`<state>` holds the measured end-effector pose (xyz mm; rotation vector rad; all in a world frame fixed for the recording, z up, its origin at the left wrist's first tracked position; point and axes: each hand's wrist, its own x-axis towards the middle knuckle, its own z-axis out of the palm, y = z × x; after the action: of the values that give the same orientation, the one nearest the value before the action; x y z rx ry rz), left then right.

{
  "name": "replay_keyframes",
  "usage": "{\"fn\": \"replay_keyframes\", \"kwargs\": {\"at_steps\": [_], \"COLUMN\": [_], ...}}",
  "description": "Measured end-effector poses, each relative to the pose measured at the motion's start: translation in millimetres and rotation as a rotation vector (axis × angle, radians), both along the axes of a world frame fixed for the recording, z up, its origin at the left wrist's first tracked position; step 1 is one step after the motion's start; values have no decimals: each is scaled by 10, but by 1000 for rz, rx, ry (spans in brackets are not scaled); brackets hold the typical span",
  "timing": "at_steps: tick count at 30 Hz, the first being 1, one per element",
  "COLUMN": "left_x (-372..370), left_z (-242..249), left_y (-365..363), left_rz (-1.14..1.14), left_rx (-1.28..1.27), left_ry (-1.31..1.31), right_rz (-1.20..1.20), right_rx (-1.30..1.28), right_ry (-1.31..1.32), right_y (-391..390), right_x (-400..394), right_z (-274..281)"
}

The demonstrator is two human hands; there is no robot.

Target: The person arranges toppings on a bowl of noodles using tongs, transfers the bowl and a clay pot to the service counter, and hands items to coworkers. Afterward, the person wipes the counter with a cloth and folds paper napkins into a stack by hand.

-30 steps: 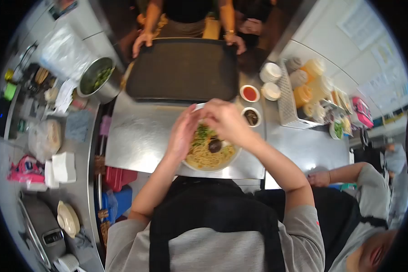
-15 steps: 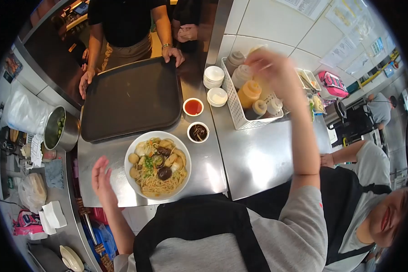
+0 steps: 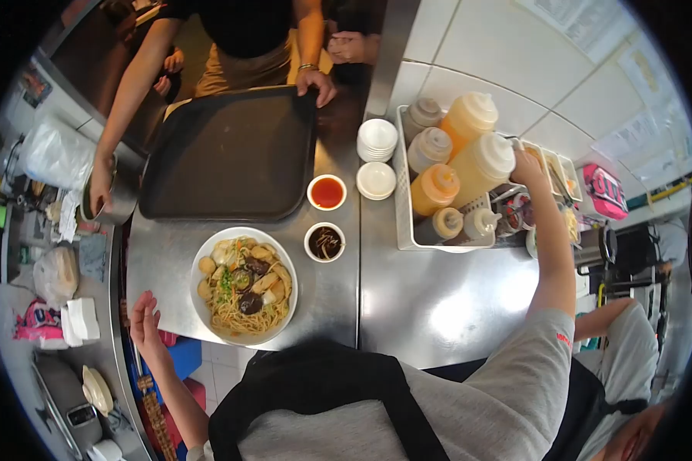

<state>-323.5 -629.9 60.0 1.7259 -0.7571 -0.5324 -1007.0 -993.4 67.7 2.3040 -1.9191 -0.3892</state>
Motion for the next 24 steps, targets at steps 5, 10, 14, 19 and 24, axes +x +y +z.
{"fn": "replay_keyframes", "kwargs": {"at_steps": [5, 10, 14, 19, 24], "left_x": [-91, -104, 17, 253, 447], "left_z": [45, 135, 114, 31, -144], "left_y": [-4, -42, 2, 89, 235], "left_rz": [-4, -84, -94, -165, -292], "left_rx": [24, 32, -73, -106, -162], "left_ry": [-35, -63, -18, 25, 120], "right_rz": [9, 296, -261, 26, 427], "right_rx": [-31, -365, -73, -267, 104], "right_ry": [-128, -347, -1115, -1323, -1281], "right_y": [1, -678, -517, 538, 1777], "right_x": [-17, -1084, -1342, 291, 3081], "right_z": [-3, -658, 43, 1573, 1137]}}
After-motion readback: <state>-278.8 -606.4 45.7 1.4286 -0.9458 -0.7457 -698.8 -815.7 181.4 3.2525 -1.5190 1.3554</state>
